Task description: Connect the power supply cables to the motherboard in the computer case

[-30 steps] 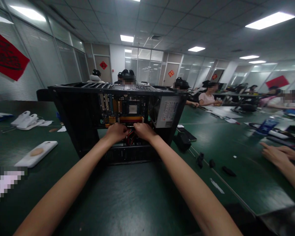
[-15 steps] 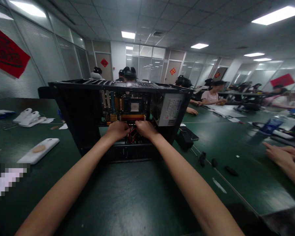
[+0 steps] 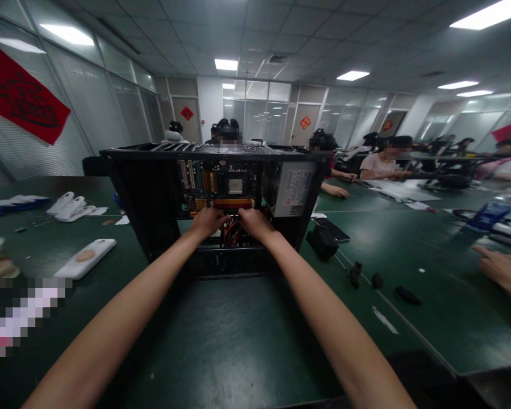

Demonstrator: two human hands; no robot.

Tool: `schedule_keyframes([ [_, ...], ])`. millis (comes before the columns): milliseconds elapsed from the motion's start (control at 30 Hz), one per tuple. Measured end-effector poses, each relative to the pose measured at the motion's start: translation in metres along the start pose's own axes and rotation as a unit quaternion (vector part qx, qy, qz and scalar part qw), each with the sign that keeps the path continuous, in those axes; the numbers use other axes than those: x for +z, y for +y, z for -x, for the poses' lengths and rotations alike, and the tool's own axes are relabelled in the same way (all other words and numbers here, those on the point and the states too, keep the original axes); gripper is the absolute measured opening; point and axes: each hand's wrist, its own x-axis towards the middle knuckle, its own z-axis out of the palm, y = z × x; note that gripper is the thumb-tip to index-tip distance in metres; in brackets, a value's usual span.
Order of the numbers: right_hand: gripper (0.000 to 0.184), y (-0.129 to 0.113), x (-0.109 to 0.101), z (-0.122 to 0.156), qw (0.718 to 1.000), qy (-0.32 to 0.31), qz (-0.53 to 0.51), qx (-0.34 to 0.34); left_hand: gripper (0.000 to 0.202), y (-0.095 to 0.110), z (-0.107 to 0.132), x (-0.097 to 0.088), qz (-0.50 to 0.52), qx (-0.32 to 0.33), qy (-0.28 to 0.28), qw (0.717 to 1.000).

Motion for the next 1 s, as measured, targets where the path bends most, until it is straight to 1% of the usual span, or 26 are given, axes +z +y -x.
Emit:
schedule_keyframes([
  [100, 0.022, 0.006, 0.002, 0.002, 0.999, 0.013, -0.035, 0.001, 0.052, -0.001, -0.001, 0.0, -0.001, 0.003, -0.001, 1.0],
  [200, 0.026, 0.009, 0.004, 0.002, 0.998, 0.024, -0.057, 0.018, 0.056, -0.001, -0.001, -0.001, -0.005, 0.006, -0.003, 1.0],
  [433, 0.027, 0.011, 0.011, -0.004, 0.996, 0.035, -0.067, 0.036, 0.054, -0.002, -0.003, 0.0, -0.01, 0.01, -0.004, 1.0],
  [533, 0.028, 0.009, 0.008, -0.002, 0.997, 0.034, -0.063, 0.036, 0.051, 0.0, -0.002, -0.002, -0.002, 0.012, -0.01, 1.0],
  [600, 0.028, 0.005, 0.001, 0.002, 0.997, 0.035, -0.061, 0.027, 0.047, 0.003, 0.005, -0.008, 0.006, 0.019, -0.007, 1.0],
  [667, 0.028, 0.001, -0.01, 0.01, 0.997, 0.041, -0.059, 0.009, 0.043, 0.008, 0.021, -0.016, 0.011, 0.028, 0.005, 1.0],
  [700, 0.029, -0.001, -0.016, 0.018, 0.997, 0.047, -0.056, 0.0, 0.04, 0.011, 0.033, -0.019, 0.013, 0.034, 0.006, 0.999],
  [767, 0.03, -0.002, -0.025, 0.038, 0.997, 0.063, -0.044, -0.012, 0.035, 0.017, 0.064, -0.022, 0.016, 0.043, 0.016, 0.999],
  [800, 0.035, -0.001, -0.026, 0.052, 0.997, 0.076, -0.033, -0.004, 0.033, 0.021, 0.081, -0.02, 0.015, 0.049, 0.022, 0.998],
  [833, 0.039, 0.0, -0.026, 0.067, 0.996, 0.083, -0.021, 0.003, 0.033, 0.024, 0.097, -0.016, 0.012, 0.049, 0.036, 0.998],
  [867, 0.041, 0.002, -0.023, 0.082, 0.997, 0.082, -0.011, -0.001, 0.034, 0.027, 0.112, -0.01, 0.005, 0.059, 0.064, 0.996],
  [900, 0.041, 0.005, -0.018, 0.097, 0.997, 0.074, 0.002, -0.021, 0.033, 0.029, 0.124, -0.003, 0.004, 0.071, 0.11, 0.991],
  [933, 0.037, 0.006, -0.012, 0.11, 0.994, 0.079, 0.037, -0.066, 0.029, 0.031, 0.133, 0.004, 0.014, 0.085, 0.147, 0.985],
  [967, 0.034, 0.007, -0.007, 0.12, 0.989, 0.105, 0.065, -0.085, 0.026, 0.033, 0.138, 0.011, 0.035, 0.094, 0.169, 0.981],
  [1000, 0.03, 0.008, -0.001, 0.128, 0.985, 0.126, 0.082, -0.08, 0.023, 0.034, 0.141, 0.017, 0.054, 0.083, 0.19, 0.977],
])
